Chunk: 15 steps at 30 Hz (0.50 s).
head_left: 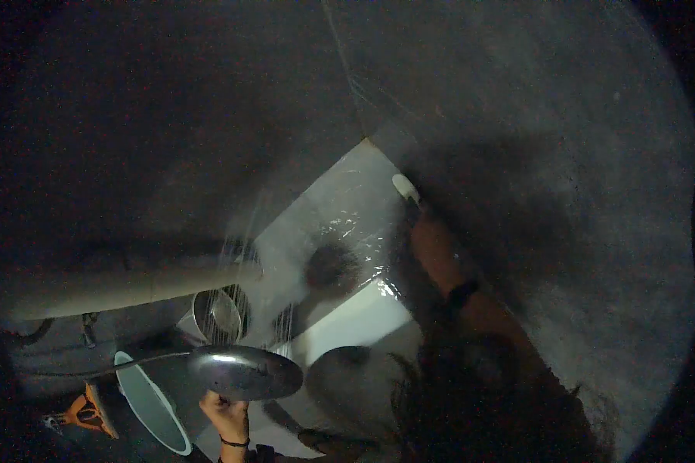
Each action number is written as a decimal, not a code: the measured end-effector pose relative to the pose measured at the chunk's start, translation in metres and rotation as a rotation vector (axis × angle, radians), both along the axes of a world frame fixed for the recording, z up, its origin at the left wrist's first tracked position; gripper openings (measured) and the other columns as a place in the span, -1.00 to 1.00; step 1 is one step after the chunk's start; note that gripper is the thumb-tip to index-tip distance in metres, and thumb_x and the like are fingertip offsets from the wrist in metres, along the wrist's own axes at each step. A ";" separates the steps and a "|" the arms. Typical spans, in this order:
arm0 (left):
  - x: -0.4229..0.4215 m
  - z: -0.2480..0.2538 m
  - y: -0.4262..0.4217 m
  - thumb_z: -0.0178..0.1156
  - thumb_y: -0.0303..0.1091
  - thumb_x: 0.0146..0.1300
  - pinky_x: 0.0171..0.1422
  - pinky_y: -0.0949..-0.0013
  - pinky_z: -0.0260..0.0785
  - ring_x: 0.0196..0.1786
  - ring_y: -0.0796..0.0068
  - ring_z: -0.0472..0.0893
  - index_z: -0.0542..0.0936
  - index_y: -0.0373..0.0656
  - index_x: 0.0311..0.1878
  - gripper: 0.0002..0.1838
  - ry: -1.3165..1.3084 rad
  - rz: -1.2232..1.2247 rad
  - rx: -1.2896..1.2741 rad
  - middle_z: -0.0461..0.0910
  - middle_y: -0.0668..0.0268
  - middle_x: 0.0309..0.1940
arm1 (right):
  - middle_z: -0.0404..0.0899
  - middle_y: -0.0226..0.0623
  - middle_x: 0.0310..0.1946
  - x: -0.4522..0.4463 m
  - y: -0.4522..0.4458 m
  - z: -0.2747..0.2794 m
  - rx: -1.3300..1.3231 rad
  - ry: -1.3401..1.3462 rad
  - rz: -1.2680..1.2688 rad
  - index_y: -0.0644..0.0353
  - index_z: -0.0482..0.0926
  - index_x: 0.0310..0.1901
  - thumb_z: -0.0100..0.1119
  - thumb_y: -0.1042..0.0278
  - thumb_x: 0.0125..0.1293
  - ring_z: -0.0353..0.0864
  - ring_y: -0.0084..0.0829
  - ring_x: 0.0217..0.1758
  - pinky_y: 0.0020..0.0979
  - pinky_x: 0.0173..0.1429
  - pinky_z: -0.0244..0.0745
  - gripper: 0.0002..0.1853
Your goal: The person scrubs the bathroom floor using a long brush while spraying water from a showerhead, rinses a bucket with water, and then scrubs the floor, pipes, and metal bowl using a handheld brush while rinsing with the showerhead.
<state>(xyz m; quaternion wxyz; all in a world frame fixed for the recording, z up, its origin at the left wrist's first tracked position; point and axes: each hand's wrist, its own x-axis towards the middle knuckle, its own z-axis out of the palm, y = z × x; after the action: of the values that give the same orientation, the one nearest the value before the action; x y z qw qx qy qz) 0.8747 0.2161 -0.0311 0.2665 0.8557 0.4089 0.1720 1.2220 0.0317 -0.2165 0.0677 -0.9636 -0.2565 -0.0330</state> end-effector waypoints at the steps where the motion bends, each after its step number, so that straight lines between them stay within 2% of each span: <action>1: 0.002 -0.005 -0.004 0.26 -0.56 -0.31 -0.52 0.55 0.16 -0.62 0.60 0.36 0.46 -0.20 -0.57 -0.82 -0.225 0.219 -0.212 0.41 0.32 -0.70 | 0.51 -0.03 -0.54 0.009 0.000 0.013 0.070 0.180 -0.073 0.36 0.43 -0.32 -0.01 0.17 0.17 0.55 -0.16 -0.44 -0.26 -0.43 0.46 -0.67; 2: 0.001 -0.004 -0.007 0.26 -0.56 -0.33 -0.54 0.55 0.13 -0.65 0.59 0.34 0.45 -0.20 -0.57 -0.81 -0.448 0.444 -0.424 0.39 0.31 -0.72 | 0.50 -0.02 -0.55 0.010 0.002 0.020 0.133 0.367 -0.141 0.37 0.45 -0.34 0.00 0.16 0.16 0.55 -0.15 -0.41 -0.26 -0.43 0.45 -0.66; 3: 0.000 0.001 -0.007 0.26 -0.56 -0.33 -0.54 0.55 0.13 -0.65 0.59 0.34 0.45 -0.20 -0.57 -0.81 -0.443 0.461 -0.416 0.39 0.31 -0.72 | 0.50 -0.02 -0.55 0.006 0.006 0.012 0.132 0.377 -0.126 0.37 0.45 -0.34 0.00 0.16 0.16 0.55 -0.15 -0.41 -0.26 -0.43 0.45 -0.66; 5: -0.004 0.007 -0.001 0.27 -0.56 -0.32 -0.53 0.55 0.14 -0.64 0.60 0.32 0.39 -0.21 -0.62 -0.79 0.051 -0.002 0.117 0.36 0.30 -0.73 | 0.51 0.01 -0.51 0.002 0.021 -0.017 0.385 0.569 -0.171 0.34 0.48 -0.39 0.06 0.13 0.11 0.53 -0.06 -0.42 -0.20 -0.42 0.41 -0.66; 6: -0.006 0.006 0.001 0.27 -0.56 -0.32 -0.53 0.55 0.14 -0.64 0.60 0.32 0.39 -0.21 -0.62 -0.79 0.053 0.022 0.118 0.36 0.30 -0.73 | 0.51 0.01 -0.51 -0.009 0.031 -0.024 0.379 0.575 -0.147 0.34 0.48 -0.39 0.06 0.13 0.11 0.53 -0.06 -0.42 -0.20 -0.42 0.41 -0.66; 8: -0.017 -0.008 0.008 0.27 -0.58 -0.35 -0.54 0.53 0.14 -0.65 0.55 0.28 0.33 -0.19 -0.67 -0.74 0.049 0.013 0.080 0.30 0.30 -0.76 | 0.50 0.03 -0.52 -0.038 0.051 -0.035 0.411 0.523 0.267 0.31 0.50 -0.43 0.08 0.09 0.08 0.51 0.00 -0.44 -0.14 -0.40 0.37 -0.64; 9: -0.038 -0.017 0.018 0.29 -0.60 -0.40 -0.52 0.52 0.15 -0.63 0.50 0.26 0.27 -0.18 -0.66 -0.67 0.090 -0.035 0.068 0.27 0.31 -0.73 | 0.50 0.03 -0.52 -0.039 0.057 -0.033 0.413 0.524 0.291 0.31 0.50 -0.43 0.08 0.09 0.08 0.51 0.00 -0.44 -0.14 -0.40 0.37 -0.64; 10: -0.043 -0.009 0.019 0.29 -0.60 -0.40 -0.52 0.52 0.15 -0.63 0.50 0.26 0.27 -0.18 -0.66 -0.67 0.087 -0.012 0.073 0.27 0.31 -0.73 | 0.50 0.05 -0.50 -0.041 0.063 -0.026 0.421 0.563 0.276 0.32 0.50 -0.41 0.10 0.09 0.07 0.50 0.02 -0.43 -0.13 -0.36 0.37 -0.64; 11: -0.045 0.001 0.020 0.27 -0.62 -0.41 -0.50 0.53 0.14 -0.61 0.51 0.26 0.28 -0.18 -0.64 -0.68 0.120 0.037 -0.053 0.28 0.34 -0.70 | 0.50 0.07 -0.49 -0.044 0.069 -0.022 0.426 0.606 0.264 0.32 0.50 -0.39 0.11 0.09 0.06 0.50 0.03 -0.42 -0.12 -0.33 0.37 -0.63; 12: -0.055 0.008 0.018 0.26 -0.64 -0.41 -0.48 0.54 0.14 -0.59 0.53 0.26 0.29 -0.17 -0.62 -0.68 0.148 0.086 -0.180 0.29 0.36 -0.67 | 0.50 0.06 -0.48 -0.031 0.067 -0.027 0.395 0.616 0.083 0.31 0.50 -0.39 0.11 0.06 0.05 0.50 0.02 -0.39 -0.13 -0.31 0.37 -0.62; 13: -0.087 0.004 0.030 0.21 -0.68 -0.34 -0.47 0.54 0.19 -0.53 0.61 0.29 0.32 -0.16 -0.59 -0.72 0.378 0.016 -0.074 0.32 0.43 -0.61 | 0.50 0.05 -0.47 -0.013 0.063 -0.030 0.356 0.622 -0.095 0.30 0.51 -0.38 0.12 0.04 0.05 0.51 0.00 -0.36 -0.15 -0.29 0.37 -0.61; 14: -0.094 0.004 0.044 0.21 -0.68 -0.34 -0.47 0.54 0.19 -0.53 0.61 0.29 0.32 -0.16 -0.59 -0.72 0.396 0.073 -0.086 0.32 0.43 -0.61 | 0.50 0.05 -0.47 0.005 0.072 -0.037 0.337 0.652 -0.044 0.30 0.51 -0.38 0.12 0.04 0.05 0.51 0.00 -0.36 -0.15 -0.29 0.37 -0.61; 15: -0.103 0.006 0.053 0.21 -0.67 -0.33 -0.48 0.53 0.22 -0.51 0.60 0.33 0.34 -0.16 -0.58 -0.73 0.302 0.100 -0.281 0.35 0.41 -0.60 | 0.51 0.02 -0.49 0.016 0.072 -0.029 0.466 0.638 -0.071 0.28 0.51 -0.37 0.11 0.01 0.04 0.52 -0.01 -0.38 -0.16 -0.31 0.38 -0.60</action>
<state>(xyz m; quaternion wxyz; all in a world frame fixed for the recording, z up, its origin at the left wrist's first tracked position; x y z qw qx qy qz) 0.7713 0.2689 -0.0246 0.3101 0.8047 0.5062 -0.0038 1.2379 0.1037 -0.2456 0.3598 -0.8926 -0.1747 0.2082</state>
